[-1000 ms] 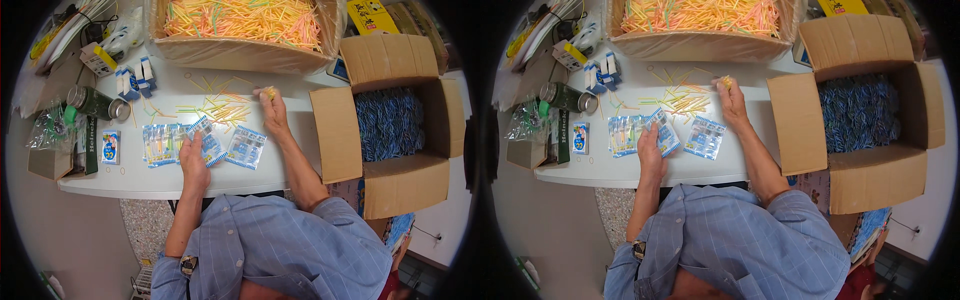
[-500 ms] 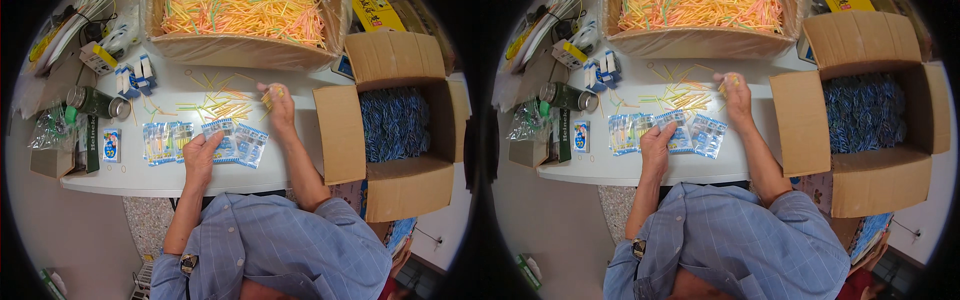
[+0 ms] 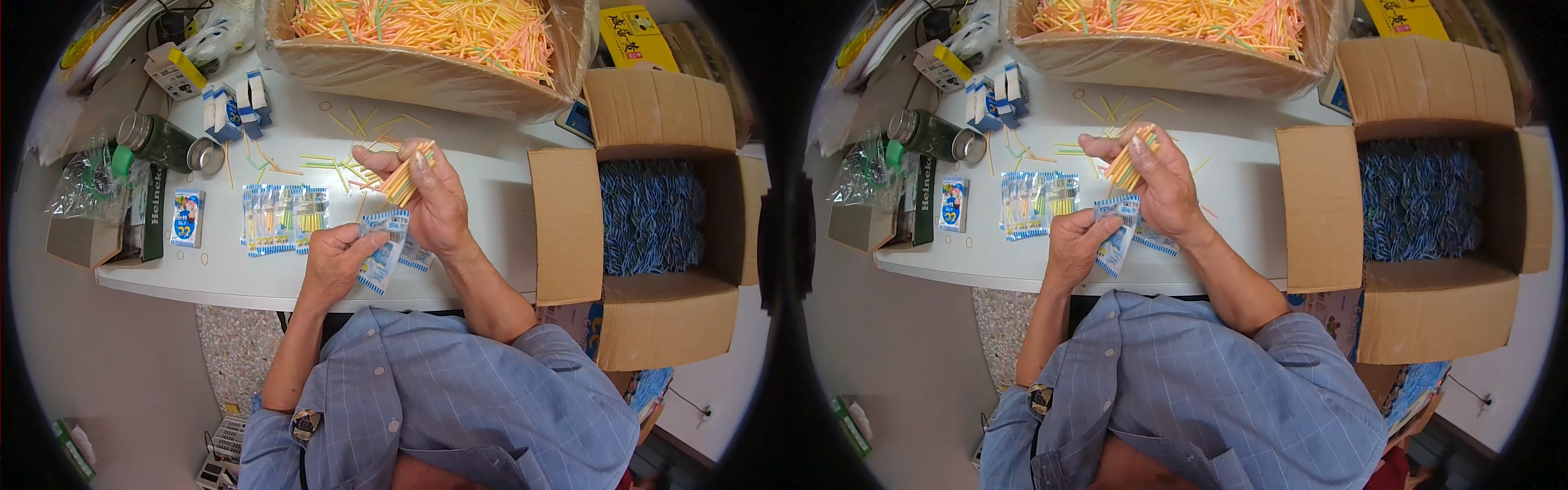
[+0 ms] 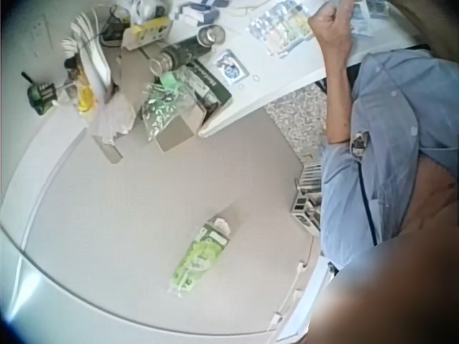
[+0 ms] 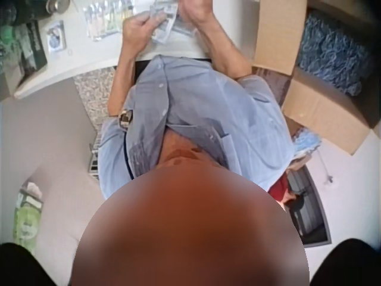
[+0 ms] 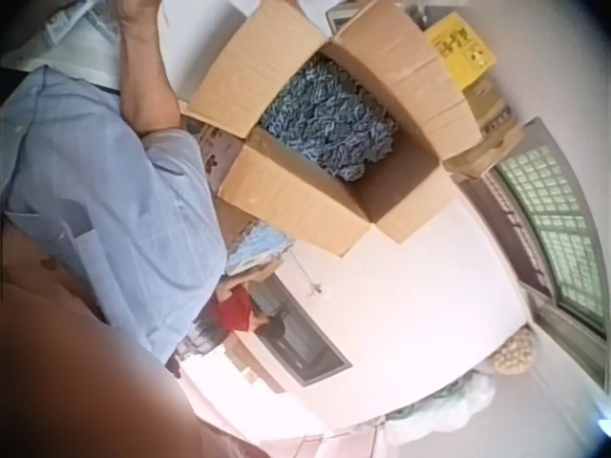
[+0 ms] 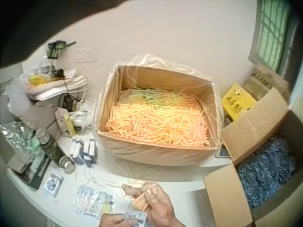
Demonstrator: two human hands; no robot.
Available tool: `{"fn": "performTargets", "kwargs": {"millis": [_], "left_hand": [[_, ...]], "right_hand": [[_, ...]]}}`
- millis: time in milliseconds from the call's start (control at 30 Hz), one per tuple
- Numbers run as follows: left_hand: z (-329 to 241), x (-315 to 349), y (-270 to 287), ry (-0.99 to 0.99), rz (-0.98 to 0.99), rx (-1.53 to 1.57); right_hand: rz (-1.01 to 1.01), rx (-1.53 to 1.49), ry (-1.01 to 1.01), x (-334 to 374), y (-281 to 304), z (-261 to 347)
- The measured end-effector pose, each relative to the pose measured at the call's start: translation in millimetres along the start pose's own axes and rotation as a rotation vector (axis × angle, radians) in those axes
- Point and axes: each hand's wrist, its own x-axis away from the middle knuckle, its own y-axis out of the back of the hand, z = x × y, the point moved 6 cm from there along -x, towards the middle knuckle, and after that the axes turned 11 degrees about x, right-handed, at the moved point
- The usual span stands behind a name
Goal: Packing small wooden sticks into blue plastic packets and organizing them into boxes.
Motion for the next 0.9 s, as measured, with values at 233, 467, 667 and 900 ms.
{"fn": "performTargets", "kwargs": {"millis": [233, 467, 667, 900], "left_hand": [[-2, 2, -4, 0.006, 0.028, 0.010], [1, 1, 4, -0.040, -0.034, 0.008], [3, 3, -3, -0.069, -0.110, 0.083], [8, 3, -1, -0.108, -0.160, 0.122]], "right_hand": [[0.045, 0.018, -0.014, 6, -6, -5], [0.095, 0.096, -0.101, 18, 0, -13], [0.127, 0.259, -0.209, 25, 7, -27], [0.274, 0.556, -0.239, 21, 7, -28]]}}
